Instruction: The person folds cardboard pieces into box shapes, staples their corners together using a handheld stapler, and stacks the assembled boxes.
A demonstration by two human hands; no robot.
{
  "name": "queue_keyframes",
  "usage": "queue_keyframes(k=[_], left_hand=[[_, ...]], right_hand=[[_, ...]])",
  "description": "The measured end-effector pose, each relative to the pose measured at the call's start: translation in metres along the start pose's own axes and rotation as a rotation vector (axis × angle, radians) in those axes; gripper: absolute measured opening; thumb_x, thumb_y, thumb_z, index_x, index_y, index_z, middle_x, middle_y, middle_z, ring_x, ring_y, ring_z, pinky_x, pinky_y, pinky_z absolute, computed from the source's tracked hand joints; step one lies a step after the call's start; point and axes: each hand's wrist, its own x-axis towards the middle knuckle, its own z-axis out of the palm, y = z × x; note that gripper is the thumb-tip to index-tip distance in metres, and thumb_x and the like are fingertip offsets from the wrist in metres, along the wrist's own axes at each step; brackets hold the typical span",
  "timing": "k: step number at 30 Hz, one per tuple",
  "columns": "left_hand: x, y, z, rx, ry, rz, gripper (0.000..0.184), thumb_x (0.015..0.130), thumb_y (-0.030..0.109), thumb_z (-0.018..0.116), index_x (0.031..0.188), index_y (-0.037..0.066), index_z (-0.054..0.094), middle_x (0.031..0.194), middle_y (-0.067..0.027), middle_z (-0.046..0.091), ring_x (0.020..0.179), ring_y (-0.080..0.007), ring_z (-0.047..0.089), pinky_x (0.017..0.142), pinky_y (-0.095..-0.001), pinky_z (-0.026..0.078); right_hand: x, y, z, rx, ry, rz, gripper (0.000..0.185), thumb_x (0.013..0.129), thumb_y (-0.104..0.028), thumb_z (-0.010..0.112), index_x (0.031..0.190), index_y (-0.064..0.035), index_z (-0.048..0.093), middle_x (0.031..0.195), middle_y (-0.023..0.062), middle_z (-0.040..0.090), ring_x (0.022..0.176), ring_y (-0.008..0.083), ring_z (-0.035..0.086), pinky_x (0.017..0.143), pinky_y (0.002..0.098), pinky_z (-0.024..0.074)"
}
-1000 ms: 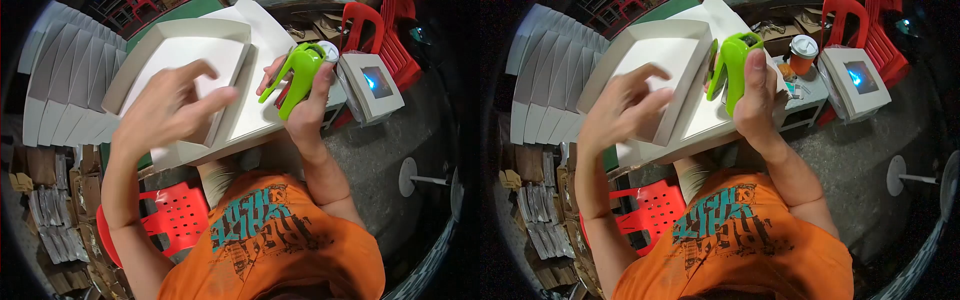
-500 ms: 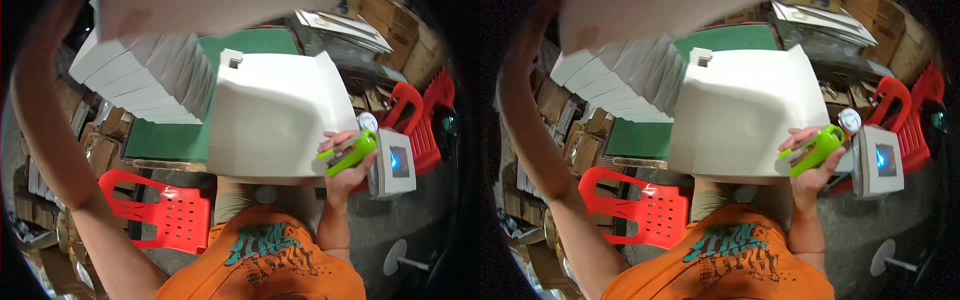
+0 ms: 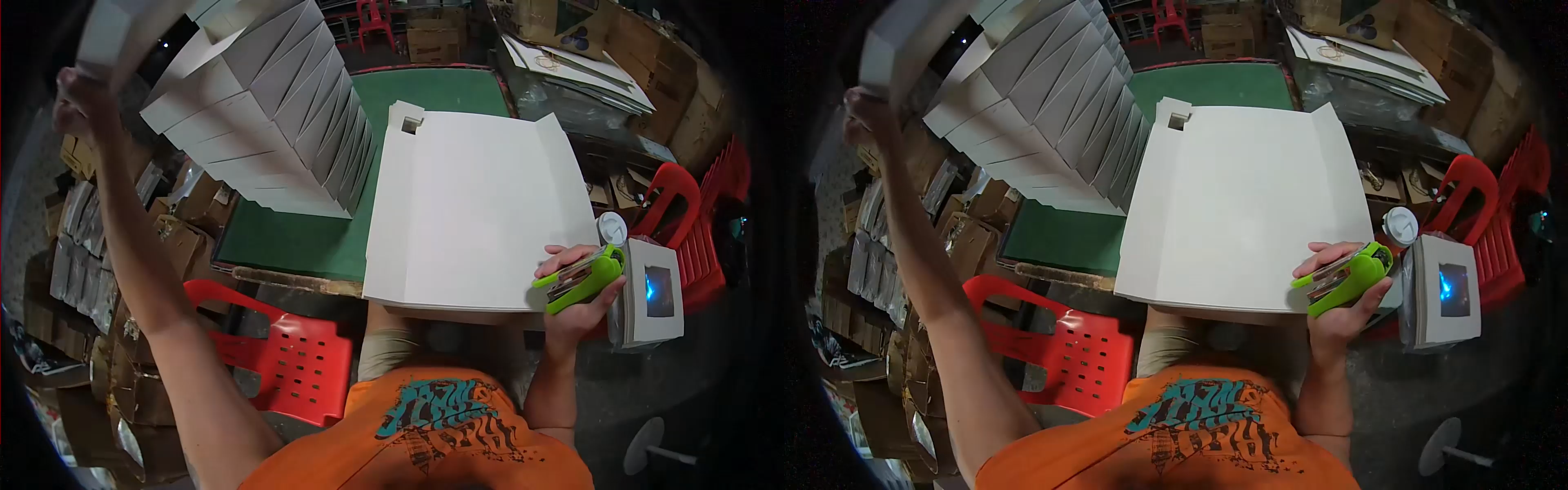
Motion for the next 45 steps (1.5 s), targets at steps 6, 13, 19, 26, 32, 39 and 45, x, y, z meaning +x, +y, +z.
queue_keyframes(k=[6,13,19,26,32,39,45], left_hand=[[-0.036,-0.043,-0.002,-0.134,-0.051,-0.061,0.051,0.108,0.035,0.048,0.082,-0.002,0.072,0.068,0.0015,0.066,0.065,-0.0080,0.059,0.061,-0.0270,0.046],[-0.048,-0.017,-0.005,0.053,-0.068,0.087,0.047,0.108,0.030,0.052,0.081,-0.003,0.072,0.069,0.0020,0.066,0.064,-0.0066,0.058,0.059,-0.0251,0.044],[-0.057,-0.013,-0.003,-0.092,-0.104,0.020,0.043,0.107,0.026,0.053,0.081,-0.004,0.070,0.068,0.0037,0.062,0.065,-0.0044,0.054,0.058,-0.0244,0.040],[-0.073,-0.030,0.023,-0.176,-0.292,-0.035,0.035,0.106,0.028,0.061,0.100,-0.003,0.075,0.075,0.0048,0.062,0.071,-0.0039,0.055,0.062,-0.0222,0.043],[-0.065,-0.091,0.025,-0.218,-0.365,0.063,0.037,0.109,0.027,0.056,0.106,-0.005,0.074,0.094,-0.0054,0.072,0.088,-0.0151,0.062,0.078,-0.0308,0.050],[-0.097,0.179,0.041,-0.804,-0.877,0.112,0.049,0.102,0.037,0.060,0.127,-0.005,0.066,0.124,-0.0200,0.070,0.126,-0.0349,0.060,0.109,-0.0477,0.043],[-0.223,0.388,0.054,-0.962,-1.421,0.334,0.071,0.080,0.033,0.084,0.138,0.000,0.059,0.133,-0.0270,0.062,0.127,-0.0443,0.060,0.107,-0.0479,0.050]], right_hand=[[-0.001,-0.001,0.002,-0.032,-0.006,-0.005,0.078,0.105,-0.074,0.020,0.102,-0.0042,0.054,0.078,0.0078,0.060,0.068,0.0229,0.068,0.101,0.0474,0.0475],[-0.002,-0.003,0.002,-0.044,-0.007,0.004,0.079,0.104,-0.075,0.021,0.103,-0.0041,0.055,0.078,0.0081,0.061,0.069,0.0232,0.068,0.101,0.0474,0.0472],[-0.002,-0.003,0.002,-0.033,-0.019,0.003,0.079,0.105,-0.074,0.021,0.103,-0.0037,0.055,0.079,0.0086,0.062,0.072,0.0232,0.068,0.102,0.0469,0.0467],[-0.003,-0.008,0.000,-0.038,-0.078,-0.050,0.087,0.099,-0.083,0.022,0.102,-0.0035,0.056,0.077,0.0083,0.065,0.072,0.0236,0.068,0.103,0.0500,0.0457],[-0.026,-0.047,-0.015,-0.087,-0.280,-0.212,0.070,0.086,-0.077,0.061,0.096,-0.0074,0.062,0.081,0.0079,0.071,0.076,0.0243,0.072,0.099,0.0543,0.0492],[-0.071,-0.062,-0.050,-0.769,-0.387,-0.416,0.016,0.087,-0.008,0.076,0.097,-0.0095,0.064,0.103,0.0082,0.075,0.101,0.0289,0.075,0.104,0.0525,0.0538],[-0.087,-0.054,-0.060,-1.046,-0.256,-0.472,0.018,0.090,-0.011,0.073,0.104,-0.0111,0.062,0.120,0.0105,0.073,0.118,0.0327,0.071,0.108,0.0517,0.0499]])
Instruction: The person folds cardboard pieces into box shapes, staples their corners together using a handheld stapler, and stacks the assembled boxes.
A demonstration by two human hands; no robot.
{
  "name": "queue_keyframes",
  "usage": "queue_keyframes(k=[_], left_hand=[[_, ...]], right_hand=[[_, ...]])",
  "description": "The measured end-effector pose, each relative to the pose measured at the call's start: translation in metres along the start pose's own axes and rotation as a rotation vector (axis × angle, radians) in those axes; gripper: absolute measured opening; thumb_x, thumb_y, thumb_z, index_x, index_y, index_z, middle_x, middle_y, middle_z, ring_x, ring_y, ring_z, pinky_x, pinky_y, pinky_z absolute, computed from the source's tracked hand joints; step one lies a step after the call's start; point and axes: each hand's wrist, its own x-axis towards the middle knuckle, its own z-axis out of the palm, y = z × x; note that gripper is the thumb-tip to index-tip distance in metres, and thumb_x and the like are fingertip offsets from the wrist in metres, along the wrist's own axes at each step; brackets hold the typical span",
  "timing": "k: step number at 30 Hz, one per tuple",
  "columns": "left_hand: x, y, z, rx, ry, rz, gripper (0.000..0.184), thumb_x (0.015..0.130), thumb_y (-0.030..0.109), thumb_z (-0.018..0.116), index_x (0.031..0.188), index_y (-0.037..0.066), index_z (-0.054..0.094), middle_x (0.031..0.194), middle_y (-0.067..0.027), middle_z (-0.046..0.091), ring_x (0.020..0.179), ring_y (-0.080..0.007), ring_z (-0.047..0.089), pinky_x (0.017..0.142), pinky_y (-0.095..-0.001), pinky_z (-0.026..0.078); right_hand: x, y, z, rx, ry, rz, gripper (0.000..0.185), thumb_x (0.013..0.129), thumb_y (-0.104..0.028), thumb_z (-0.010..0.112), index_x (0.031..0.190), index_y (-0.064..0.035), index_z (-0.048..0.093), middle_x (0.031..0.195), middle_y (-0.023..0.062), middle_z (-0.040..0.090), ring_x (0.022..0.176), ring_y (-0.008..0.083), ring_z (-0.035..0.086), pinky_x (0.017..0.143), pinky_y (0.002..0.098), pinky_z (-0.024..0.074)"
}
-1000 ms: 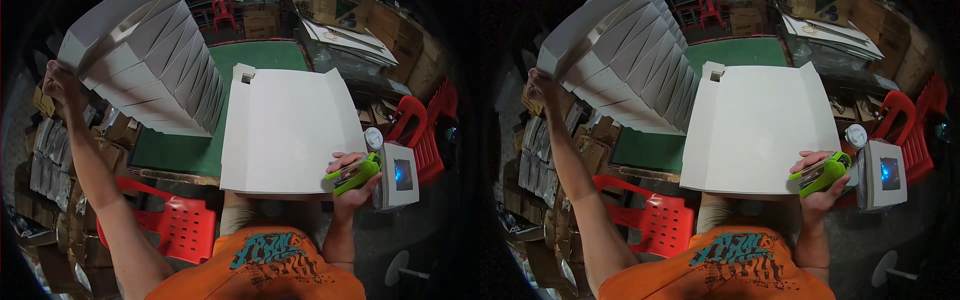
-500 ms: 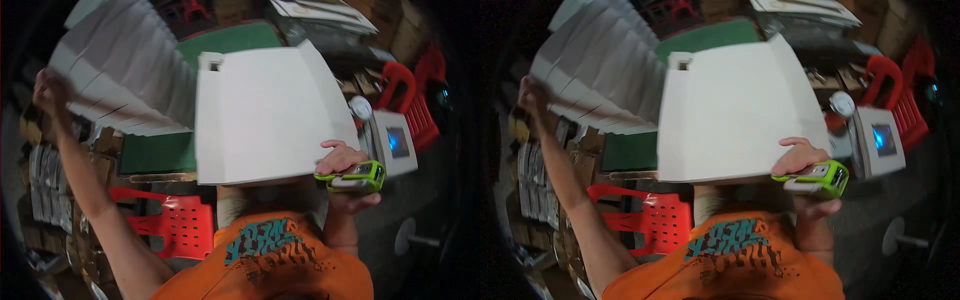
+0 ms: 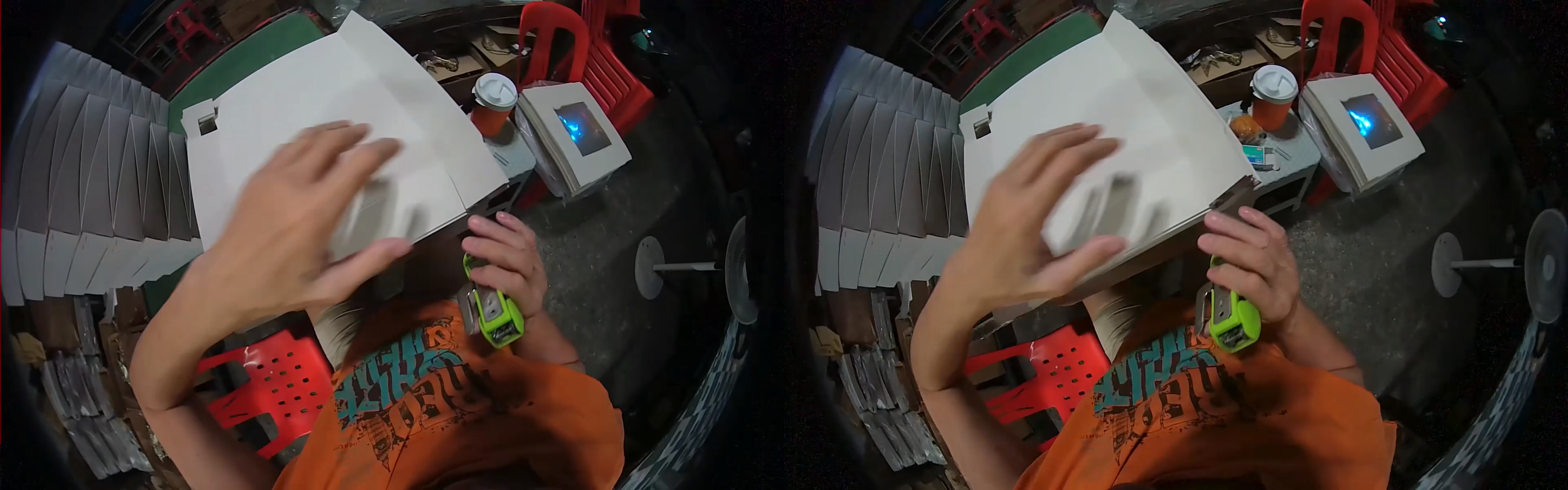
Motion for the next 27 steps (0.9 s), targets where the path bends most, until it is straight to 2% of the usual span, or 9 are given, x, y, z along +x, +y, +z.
queue_keyframes(k=[1,6,11,14,17,20,23,26,27], left_hand=[[0.011,0.001,0.016,0.000,0.019,0.029,0.074,0.080,0.036,0.084,0.139,0.000,0.057,0.129,-0.0265,0.062,0.122,-0.0446,0.061,0.103,-0.0475,0.051],[0.060,0.006,0.049,-0.040,-0.029,-0.052,0.081,0.076,0.047,0.087,0.134,0.002,0.055,0.110,-0.0216,0.062,0.104,-0.0405,0.064,0.086,-0.0481,0.054],[0.069,-0.009,0.074,-0.044,0.083,-0.062,0.079,0.071,0.051,0.090,0.123,0.004,0.056,0.102,-0.0200,0.063,0.092,-0.0389,0.065,0.078,-0.0468,0.054],[0.065,-0.011,0.073,-0.175,0.094,-0.063,0.069,0.074,0.046,0.088,0.117,0.003,0.058,0.092,-0.0178,0.066,0.082,-0.0366,0.067,0.074,-0.0456,0.054],[0.063,-0.018,0.067,-0.287,0.042,-0.006,0.041,0.083,0.029,0.082,0.102,-0.001,0.062,0.080,-0.0156,0.068,0.072,-0.0349,0.067,0.067,-0.0421,0.053],[0.059,-0.027,0.069,-0.313,0.124,0.009,0.019,0.090,0.011,0.072,0.086,-0.005,0.061,0.071,-0.0130,0.065,0.063,-0.0273,0.064,0.061,-0.0369,0.049],[0.049,-0.020,0.046,-0.402,0.145,-0.142,0.016,0.093,0.002,0.066,0.081,-0.006,0.059,0.068,-0.0121,0.061,0.061,-0.0196,0.059,0.057,-0.0332,0.045],[0.029,-0.010,0.016,-0.370,0.253,-0.089,0.016,0.094,0.004,0.066,0.082,-0.004,0.059,0.067,-0.0119,0.058,0.061,-0.0137,0.053,0.055,-0.0319,0.042],[0.020,0.000,0.003,-0.344,0.202,-0.152,0.016,0.092,0.005,0.068,0.081,-0.003,0.059,0.071,-0.0125,0.061,0.064,-0.0196,0.060,0.063,-0.0350,0.050]], right_hand=[[-0.005,0.007,-0.002,-0.018,0.009,-0.012,0.019,0.096,-0.025,0.071,0.105,-0.0107,0.061,0.121,0.0123,0.072,0.120,0.0353,0.070,0.107,0.0524,0.0503],[-0.012,0.017,-0.005,-0.010,0.099,0.055,0.051,0.098,-0.059,0.063,0.105,-0.0085,0.061,0.122,0.0157,0.071,0.121,0.0396,0.069,0.105,0.0534,0.0507],[-0.010,0.015,-0.013,0.006,0.101,0.053,0.051,0.095,-0.058,0.067,0.106,-0.0081,0.061,0.123,0.0161,0.071,0.123,0.0404,0.068,0.104,0.0532,0.0515],[-0.011,0.021,-0.011,0.026,0.085,0.030,0.051,0.093,-0.056,0.070,0.106,-0.0079,0.062,0.125,0.0170,0.071,0.123,0.0408,0.068,0.104,0.0527,0.0519],[-0.004,0.021,-0.005,0.047,0.074,0.025,0.050,0.092,-0.055,0.072,0.105,-0.0080,0.062,0.127,0.0182,0.070,0.124,0.0413,0.067,0.104,0.0518,0.0522],[0.007,0.018,0.001,-0.006,0.067,0.020,0.050,0.091,-0.055,0.073,0.103,-0.0082,0.061,0.128,0.0190,0.070,0.124,0.0418,0.067,0.103,0.0504,0.0525],[0.010,0.024,0.002,-0.087,0.101,0.048,0.046,0.093,-0.052,0.074,0.102,-0.0083,0.061,0.127,0.0190,0.071,0.124,0.0408,0.068,0.099,0.0477,0.0534],[0.009,0.027,0.002,-0.109,0.110,0.062,0.045,0.093,-0.050,0.074,0.101,-0.0081,0.061,0.126,0.0184,0.071,0.124,0.0396,0.068,0.098,0.0470,0.0536],[0.007,0.028,0.001,-0.111,0.105,0.057,0.044,0.093,-0.049,0.074,0.101,-0.0080,0.061,0.126,0.0182,0.072,0.124,0.0392,0.068,0.098,0.0469,0.0536]])
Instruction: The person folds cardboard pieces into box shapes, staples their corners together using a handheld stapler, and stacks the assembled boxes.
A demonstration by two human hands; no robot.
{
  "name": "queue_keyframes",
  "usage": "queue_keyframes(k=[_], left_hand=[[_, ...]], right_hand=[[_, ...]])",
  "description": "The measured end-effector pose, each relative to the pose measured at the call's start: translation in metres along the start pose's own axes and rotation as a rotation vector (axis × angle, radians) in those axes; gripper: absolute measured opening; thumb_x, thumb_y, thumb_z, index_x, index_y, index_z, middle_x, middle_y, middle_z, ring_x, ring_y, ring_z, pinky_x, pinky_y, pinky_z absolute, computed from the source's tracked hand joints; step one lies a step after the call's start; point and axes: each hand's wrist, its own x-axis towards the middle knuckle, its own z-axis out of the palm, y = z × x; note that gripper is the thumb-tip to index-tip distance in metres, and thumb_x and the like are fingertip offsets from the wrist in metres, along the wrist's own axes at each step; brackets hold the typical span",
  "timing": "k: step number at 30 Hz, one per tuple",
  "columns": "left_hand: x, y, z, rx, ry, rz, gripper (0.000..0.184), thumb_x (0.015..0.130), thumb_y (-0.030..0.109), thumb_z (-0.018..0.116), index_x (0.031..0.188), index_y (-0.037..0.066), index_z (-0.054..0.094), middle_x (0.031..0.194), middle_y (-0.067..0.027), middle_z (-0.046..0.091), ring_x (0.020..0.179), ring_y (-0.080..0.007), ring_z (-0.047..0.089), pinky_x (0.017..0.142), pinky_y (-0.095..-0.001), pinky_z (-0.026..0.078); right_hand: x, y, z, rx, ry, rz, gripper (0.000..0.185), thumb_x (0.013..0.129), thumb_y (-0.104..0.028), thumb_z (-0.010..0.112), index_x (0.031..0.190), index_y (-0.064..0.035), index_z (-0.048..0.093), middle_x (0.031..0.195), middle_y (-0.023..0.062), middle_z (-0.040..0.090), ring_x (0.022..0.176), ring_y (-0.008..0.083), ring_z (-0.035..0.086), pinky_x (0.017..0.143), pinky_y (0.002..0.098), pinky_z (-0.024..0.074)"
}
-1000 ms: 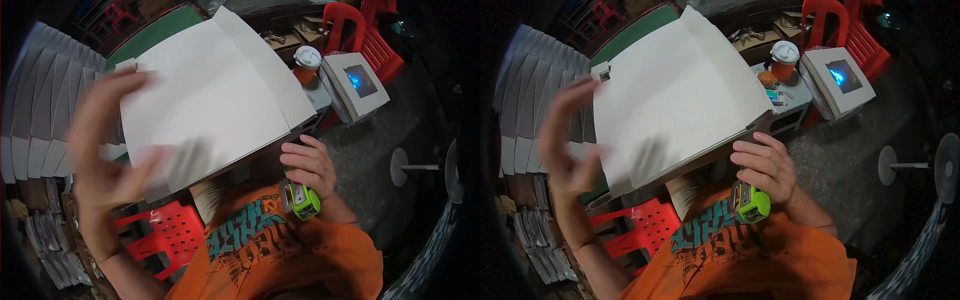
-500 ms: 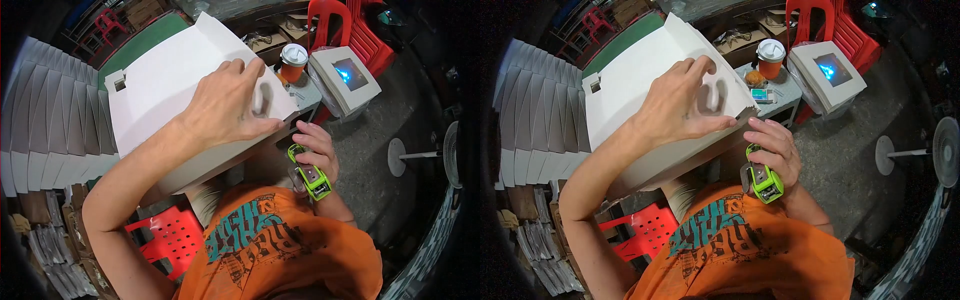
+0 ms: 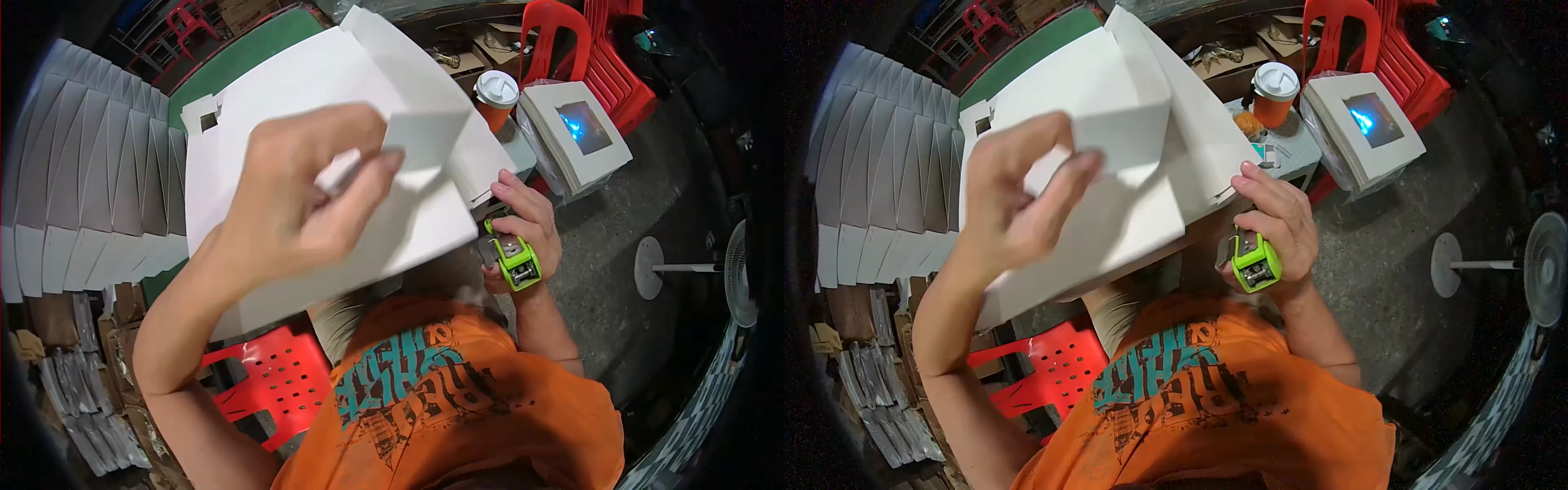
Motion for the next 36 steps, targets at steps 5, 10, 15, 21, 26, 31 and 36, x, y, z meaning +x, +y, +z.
queue_keyframes(k=[5,10,15,21,26,31,36], left_hand=[[-0.046,0.007,0.003,0.108,-0.416,0.136,0.024,0.083,0.016,0.077,0.099,0.001,0.066,0.095,-0.0146,0.066,0.093,-0.0335,0.068,0.088,-0.0465,0.055],[-0.068,0.027,-0.006,0.212,-0.576,0.103,0.071,0.074,0.032,0.086,0.135,0.004,0.062,0.127,-0.0160,0.061,0.114,-0.0372,0.062,0.094,-0.0468,0.054],[-0.080,0.026,-0.007,0.172,-0.511,0.064,0.049,0.078,0.012,0.082,0.124,0.001,0.067,0.105,-0.0137,0.067,0.091,-0.0298,0.068,0.077,-0.0390,0.056],[-0.064,0.037,-0.001,-0.098,-0.344,-0.123,0.020,0.088,-0.004,0.072,0.108,-0.002,0.069,0.073,-0.0126,0.067,0.059,-0.0227,0.065,0.057,-0.0319,0.052],[-0.058,0.030,0.015,-0.154,-0.198,-0.258,0.003,0.095,-0.003,0.069,0.097,-0.003,0.070,0.064,-0.0099,0.063,0.053,-0.0105,0.057,0.051,-0.0277,0.045],[-0.049,0.026,0.023,-0.189,-0.152,-0.398,0.011,0.098,0.000,0.069,0.088,-0.004,0.070,0.062,-0.0022,0.057,0.059,-0.0026,0.045,0.051,-0.0248,0.039],[-0.047,0.024,0.027,-0.226,-0.160,-0.435,0.012,0.099,0.002,0.069,0.089,-0.005,0.071,0.062,-0.0008,0.056,0.059,-0.0023,0.045,0.051,-0.0244,0.038]], right_hand=[[-0.003,-0.013,0.000,0.255,0.011,0.098,0.040,0.095,-0.043,0.074,0.098,-0.0060,0.061,0.131,0.0266,0.069,0.124,0.0424,0.067,0.098,0.0478,0.0554],[-0.014,-0.019,0.001,0.448,-0.123,0.101,0.046,0.098,-0.051,0.068,0.094,-0.0055,0.062,0.132,0.0312,0.067,0.130,0.0499,0.061,0.102,0.0498,0.0553],[-0.008,-0.020,0.009,0.642,-0.114,0.110,0.055,0.098,-0.062,0.062,0.094,-0.0069,0.063,0.134,0.0327,0.066,0.133,0.0514,0.059,0.106,0.0519,0.0520],[0.012,-0.025,0.010,0.929,-0.170,0.181,0.060,0.092,-0.067,0.065,0.091,-0.0070,0.066,0.136,0.0380,0.062,0.135,0.0504,0.057,0.110,0.0518,0.0489],[0.023,-0.039,0.014,1.011,-0.062,0.400,0.063,0.092,-0.063,0.068,0.090,-0.0002,0.067,0.142,0.0466,0.051,0.136,0.0456,0.058,0.111,0.0432,0.0461],[0.012,-0.043,0.018,0.952,-0.001,0.426,0.058,0.094,-0.056,0.071,0.094,0.0027,0.067,0.145,0.0492,0.045,0.134,0.0423,0.059,0.113,0.0429,0.0443],[0.009,-0.048,0.014,0.858,-0.019,0.402,0.057,0.094,-0.054,0.071,0.093,0.0024,0.067,0.144,0.0499,0.046,0.135,0.0445,0.059,0.112,0.0441,0.0455]])
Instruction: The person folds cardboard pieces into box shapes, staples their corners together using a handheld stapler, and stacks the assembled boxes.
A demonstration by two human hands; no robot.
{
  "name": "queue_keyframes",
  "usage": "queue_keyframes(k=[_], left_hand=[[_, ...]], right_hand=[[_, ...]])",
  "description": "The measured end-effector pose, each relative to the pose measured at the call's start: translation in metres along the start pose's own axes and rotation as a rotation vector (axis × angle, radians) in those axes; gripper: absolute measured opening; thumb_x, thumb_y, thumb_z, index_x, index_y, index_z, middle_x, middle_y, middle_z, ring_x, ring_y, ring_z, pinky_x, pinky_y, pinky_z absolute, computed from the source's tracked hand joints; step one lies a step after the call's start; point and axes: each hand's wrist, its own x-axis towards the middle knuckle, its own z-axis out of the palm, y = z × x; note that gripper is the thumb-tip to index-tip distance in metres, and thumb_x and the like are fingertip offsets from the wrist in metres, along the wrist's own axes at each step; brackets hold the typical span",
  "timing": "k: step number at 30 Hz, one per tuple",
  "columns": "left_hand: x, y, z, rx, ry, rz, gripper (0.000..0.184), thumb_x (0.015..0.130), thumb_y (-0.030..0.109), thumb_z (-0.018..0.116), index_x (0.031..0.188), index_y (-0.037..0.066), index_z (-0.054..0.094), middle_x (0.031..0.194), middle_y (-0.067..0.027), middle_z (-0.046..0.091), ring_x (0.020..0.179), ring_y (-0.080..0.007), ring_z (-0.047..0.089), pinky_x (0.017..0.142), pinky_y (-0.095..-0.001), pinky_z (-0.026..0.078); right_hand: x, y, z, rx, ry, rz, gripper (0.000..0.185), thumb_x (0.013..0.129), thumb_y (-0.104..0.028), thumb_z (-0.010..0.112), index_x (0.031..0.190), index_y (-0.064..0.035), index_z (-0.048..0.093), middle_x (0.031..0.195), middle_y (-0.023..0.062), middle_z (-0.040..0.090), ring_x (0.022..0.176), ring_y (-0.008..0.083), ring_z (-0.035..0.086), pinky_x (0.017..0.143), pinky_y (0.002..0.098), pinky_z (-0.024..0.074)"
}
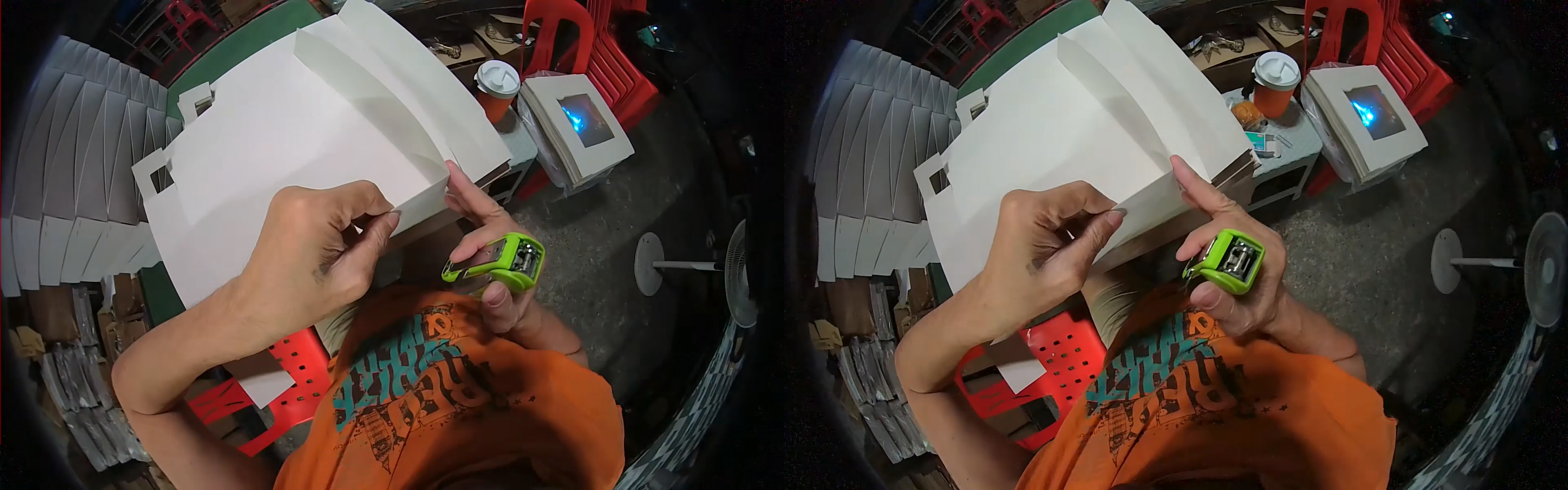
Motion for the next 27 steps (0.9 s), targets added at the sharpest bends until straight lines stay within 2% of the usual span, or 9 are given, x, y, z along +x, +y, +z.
queue_keyframes(k=[5,9,10,12,14,18,21,25,27], left_hand=[[0.001,-0.002,0.001,-0.003,0.006,0.006,0.011,0.098,0.002,0.070,0.089,-0.005,0.071,0.063,-0.0017,0.059,0.059,-0.0025,0.047,0.052,-0.0245,0.039],[0.004,-0.008,0.002,-0.023,0.035,0.069,0.012,0.097,0.002,0.069,0.088,-0.006,0.071,0.065,-0.0036,0.063,0.058,-0.0030,0.049,0.053,-0.0249,0.042],[0.005,-0.010,0.003,-0.027,0.041,0.085,0.012,0.096,0.002,0.068,0.088,-0.007,0.071,0.066,-0.0041,0.064,0.058,-0.0032,0.050,0.053,-0.0251,0.042],[0.009,-0.010,0.006,-0.060,0.044,0.079,0.013,0.096,0.003,0.067,0.088,-0.007,0.071,0.066,-0.0048,0.064,0.058,-0.0035,0.050,0.053,-0.0253,0.043],[0.013,-0.010,0.007,-0.064,0.045,0.077,0.014,0.096,0.004,0.067,0.088,-0.007,0.071,0.066,-0.0054,0.064,0.058,-0.0040,0.050,0.052,-0.0258,0.043],[0.016,-0.011,0.010,-0.033,0.075,0.131,0.014,0.094,0.005,0.067,0.088,-0.006,0.071,0.063,-0.0072,0.062,0.056,-0.0062,0.051,0.051,-0.0278,0.042],[0.017,-0.014,0.012,-0.034,0.113,0.181,0.013,0.092,0.006,0.067,0.086,-0.005,0.071,0.061,-0.0093,0.060,0.053,-0.0082,0.050,0.049,-0.0296,0.042],[0.017,-0.015,0.014,-0.041,0.118,0.188,0.013,0.090,0.006,0.067,0.084,-0.005,0.070,0.059,-0.0129,0.059,0.051,-0.0107,0.050,0.048,-0.0317,0.042],[0.015,-0.018,0.015,-0.035,0.126,0.214,0.013,0.090,0.006,0.067,0.083,-0.005,0.070,0.058,-0.0133,0.059,0.049,-0.0128,0.050,0.048,-0.0322,0.042]], right_hand=[[-0.001,-0.005,0.005,-0.137,-0.044,-0.038,0.055,0.094,-0.053,0.072,0.093,0.0025,0.067,0.144,0.0509,0.045,0.136,0.0450,0.057,0.113,0.0446,0.0449],[-0.004,-0.006,0.005,-0.020,0.059,0.053,0.068,0.096,-0.067,0.062,0.094,0.0007,0.066,0.145,0.0469,0.048,0.131,0.0427,0.061,0.109,0.0420,0.0479],[0.002,-0.010,0.005,-0.058,0.089,0.086,0.081,0.096,-0.079,0.047,0.100,-0.0003,0.063,0.146,0.0439,0.050,0.127,0.0413,0.064,0.108,0.0423,0.0486],[0.019,-0.011,0.001,0.082,0.168,-0.014,0.098,0.089,-0.093,0.030,0.106,-0.0014,0.060,0.133,0.0411,0.058,0.121,0.0449,0.062,0.112,0.0538,0.0428],[0.041,-0.005,-0.003,0.269,0.174,-0.213,0.103,0.089,-0.094,0.026,0.109,0.0025,0.058,0.114,0.0367,0.066,0.104,0.0470,0.067,0.104,0.0572,0.0493],[0.068,0.007,0.005,-0.097,0.181,-0.359,0.109,0.088,-0.095,0.019,0.110,0.0050,0.057,0.092,0.0216,0.069,0.088,0.0368,0.070,0.094,0.0533,0.0536],[0.066,0.007,0.021,-0.384,0.227,-0.181,0.111,0.086,-0.096,0.010,0.107,0.0027,0.057,0.092,0.0161,0.070,0.085,0.0250,0.067,0.101,0.0483,0.0489],[0.062,0.016,0.024,-0.459,0.202,-0.179,0.111,0.087,-0.095,0.006,0.106,0.0018,0.057,0.091,0.0135,0.069,0.086,0.0221,0.063,0.103,0.0451,0.0460],[0.062,0.018,0.027,-0.482,0.221,-0.188,0.109,0.088,-0.094,0.006,0.101,0.0010,0.058,0.087,0.0117,0.066,0.082,0.0207,0.061,0.094,0.0408,0.0480]])
